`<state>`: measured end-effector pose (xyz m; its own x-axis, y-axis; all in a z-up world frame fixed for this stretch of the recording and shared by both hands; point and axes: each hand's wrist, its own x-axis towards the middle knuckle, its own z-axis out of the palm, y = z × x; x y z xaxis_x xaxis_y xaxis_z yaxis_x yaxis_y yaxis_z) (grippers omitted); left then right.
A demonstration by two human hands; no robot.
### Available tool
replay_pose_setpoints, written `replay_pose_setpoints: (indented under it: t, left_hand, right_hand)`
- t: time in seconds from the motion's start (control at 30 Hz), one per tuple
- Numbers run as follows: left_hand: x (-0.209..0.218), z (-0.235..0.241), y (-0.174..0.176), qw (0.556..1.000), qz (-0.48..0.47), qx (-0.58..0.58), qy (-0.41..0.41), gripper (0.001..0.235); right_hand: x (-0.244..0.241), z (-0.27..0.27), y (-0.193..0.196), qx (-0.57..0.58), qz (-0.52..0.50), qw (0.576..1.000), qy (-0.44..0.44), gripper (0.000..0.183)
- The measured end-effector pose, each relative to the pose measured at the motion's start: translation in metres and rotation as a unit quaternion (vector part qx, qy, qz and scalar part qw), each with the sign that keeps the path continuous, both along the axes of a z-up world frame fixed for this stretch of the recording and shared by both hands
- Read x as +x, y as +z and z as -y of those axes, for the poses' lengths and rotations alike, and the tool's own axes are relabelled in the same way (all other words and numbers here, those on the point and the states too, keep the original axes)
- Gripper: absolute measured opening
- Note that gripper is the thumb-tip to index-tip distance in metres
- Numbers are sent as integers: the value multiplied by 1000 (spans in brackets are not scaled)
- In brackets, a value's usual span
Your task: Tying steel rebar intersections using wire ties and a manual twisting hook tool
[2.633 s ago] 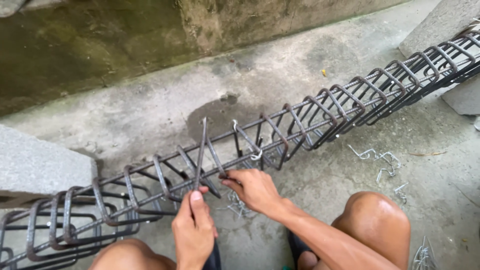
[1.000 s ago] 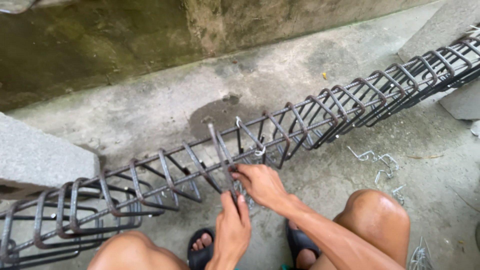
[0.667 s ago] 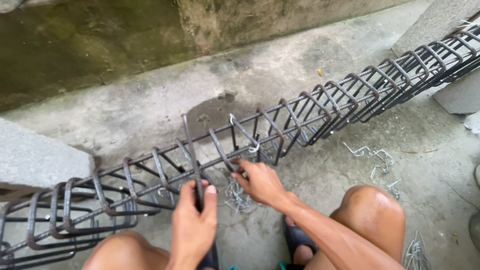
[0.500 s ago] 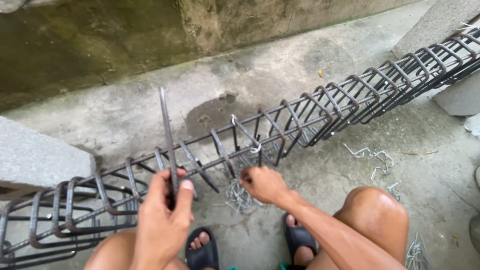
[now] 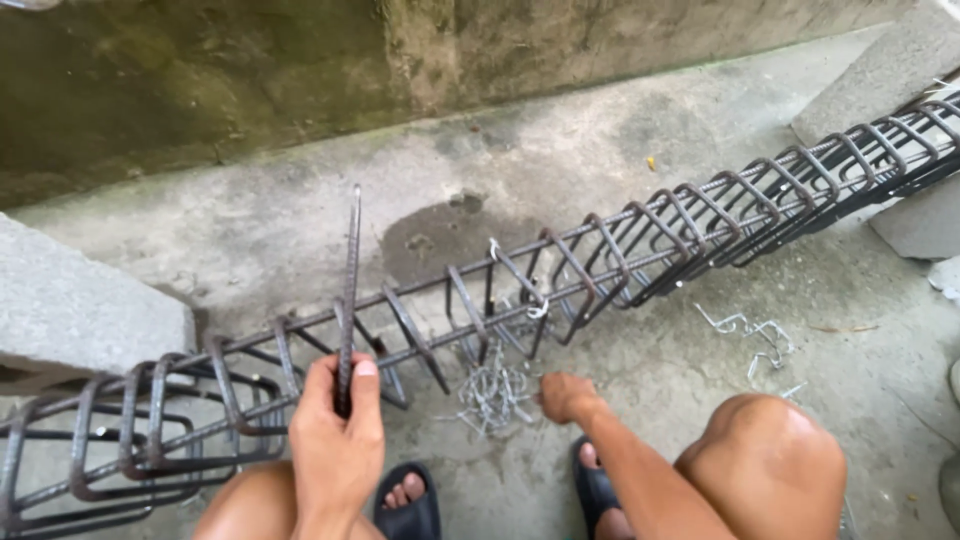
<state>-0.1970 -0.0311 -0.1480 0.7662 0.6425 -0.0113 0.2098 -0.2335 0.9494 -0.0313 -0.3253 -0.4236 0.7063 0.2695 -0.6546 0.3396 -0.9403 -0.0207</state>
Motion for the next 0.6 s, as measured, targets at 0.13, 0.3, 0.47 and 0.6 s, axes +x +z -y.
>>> replay_pose_setpoints:
  t: [0.13, 0.3, 0.47, 0.6]
  left_hand:
    - [4, 5, 0, 1000, 7, -20, -7, 14]
    - [9, 8, 8, 999, -32, -7, -5, 16]
    - [10, 10, 7, 999, -46, -16, 2, 15]
    - [13, 9, 3, 999, -45, -11, 10, 14]
  right_hand:
    - [-49, -2, -69, 90, 31, 990, -102, 31]
    - [-107, -2, -89, 101, -1, 990, -95, 55]
    - [-112, -3, -97, 74, -28, 993, -91, 78]
    - [-103, -5, -90, 68, -26, 995, -72, 61]
